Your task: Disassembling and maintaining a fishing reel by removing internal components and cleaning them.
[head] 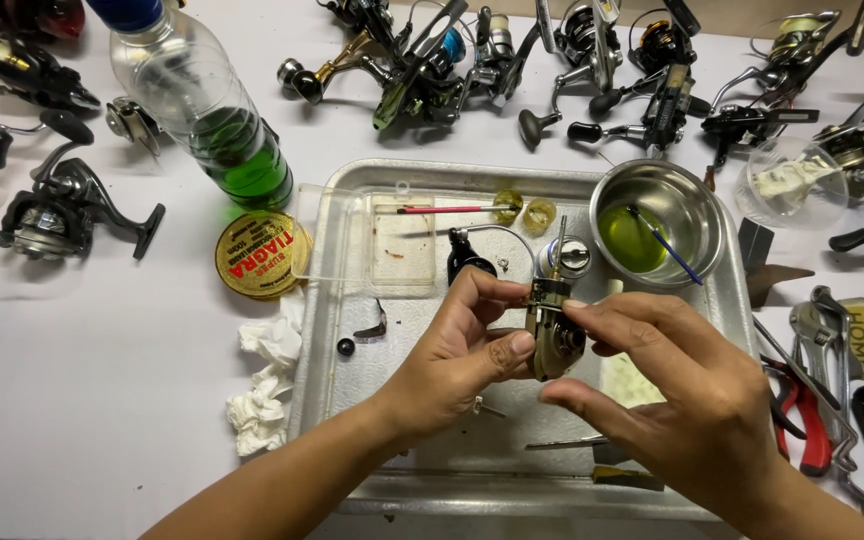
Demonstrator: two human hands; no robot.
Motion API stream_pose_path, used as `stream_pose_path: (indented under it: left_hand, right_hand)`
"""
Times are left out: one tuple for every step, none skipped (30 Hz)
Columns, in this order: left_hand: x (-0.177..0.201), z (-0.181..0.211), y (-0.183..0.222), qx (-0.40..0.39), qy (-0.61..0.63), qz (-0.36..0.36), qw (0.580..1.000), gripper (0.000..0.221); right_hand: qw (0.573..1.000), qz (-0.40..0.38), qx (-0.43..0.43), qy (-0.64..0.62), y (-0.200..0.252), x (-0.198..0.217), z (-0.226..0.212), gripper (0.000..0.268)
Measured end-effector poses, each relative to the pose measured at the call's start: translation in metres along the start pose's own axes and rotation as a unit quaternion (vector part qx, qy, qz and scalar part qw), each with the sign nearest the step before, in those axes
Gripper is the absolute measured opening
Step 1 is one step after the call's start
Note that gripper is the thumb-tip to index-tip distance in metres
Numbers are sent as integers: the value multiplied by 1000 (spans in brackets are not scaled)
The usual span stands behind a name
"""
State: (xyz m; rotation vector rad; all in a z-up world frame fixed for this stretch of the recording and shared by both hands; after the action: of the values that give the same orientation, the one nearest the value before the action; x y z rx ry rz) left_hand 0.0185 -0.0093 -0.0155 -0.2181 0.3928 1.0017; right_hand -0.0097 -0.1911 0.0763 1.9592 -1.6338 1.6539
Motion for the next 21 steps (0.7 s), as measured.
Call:
stream_pose_path:
  left_hand:
    - [0,-1,0,0,0,0,1000,39]
    - [0,-2,0,-10,8,-7,1000,38]
    - [0,-3,-1,-19,16,-14,1000,38]
    - [-1,-3,0,-19,16,-15,1000,38]
    - [-1,-2,0,-21,13,-15,1000,37]
    - [-1,-2,0,-24,8,-14,1000,37]
    - [-1,-2,-1,-24,8,-14,1000,37]
    - [-1,-1,0,-29,7,-16,999,37]
    - [-1,-1,0,-35,6,-18,999,38]
    - [0,0,0,-35,7,-18,999,38]
    - [0,1,0,-29,-9,-15,999,39]
    - [0,2,0,-22,-23,-13,999,40]
    - [-1,2,0,-22,-23,-13,999,40]
    - [-2,2,1,-27,-14,-17,999,38]
    - [-2,2,1,-32,-6,-21,999,37]
    - [-2,3,1,-32,-6,-21,999,37]
    - [-2,3,1,-30,-6,-20,999,37]
    - [-2,3,1,-29,-5,-18,999,37]
    - [-1,3,1,-29,-5,-18,999,37]
    - [-1,2,1,-24,2,-21,1000,37]
    - [0,2,1,-18,10,-24,999,38]
  right_hand:
    - [1000,0,0,0,0,-1,0,57]
    - [1000,5,8,3,1,-1,0,56]
    - [1000,10,16,6,1,-1,0,54]
    - [1000,10,16,6,1,-1,0,54]
    - [1000,16,18,3,1,-2,0,53]
    - [1000,21,21,0,1,-2,0,51]
    - [1000,22,21,1,2,-2,3,51]
    - [999,24,32,8,3,-3,4,50]
    - [999,26,43,15,4,-3,6,49]
    - [999,26,44,15,3,-3,5,49]
    - [999,26,31,1,2,-3,6,50]
    - [999,25,18,-13,2,-2,6,50]
    - [999,25,18,-13,2,-2,6,50]
    - [999,33,19,-21,2,-3,6,50]
    - [999,40,20,-29,2,-3,6,51]
    - [999,41,20,-30,2,-3,6,51]
    - [998,44,25,-29,2,-3,5,52]
    - [998,47,31,-27,2,-3,5,52]
    - [998,47,31,-28,3,-3,6,52]
    - [998,47,30,-31,3,-3,8,52]
    - [998,47,29,-34,3,-3,9,52]
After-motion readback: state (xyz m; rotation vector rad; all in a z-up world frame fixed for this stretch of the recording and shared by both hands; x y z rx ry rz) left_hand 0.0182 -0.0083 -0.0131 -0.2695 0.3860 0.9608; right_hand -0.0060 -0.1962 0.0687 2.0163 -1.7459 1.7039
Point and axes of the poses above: each hand's wrist, its own y-axis away from the middle knuckle, its own x-axis out of the back of the hand, z = x × y, the point moved 2 cm from there along -y, towards the middle knuckle, and after that the axes turned 7 degrees about -y, right-handed, at the moved point
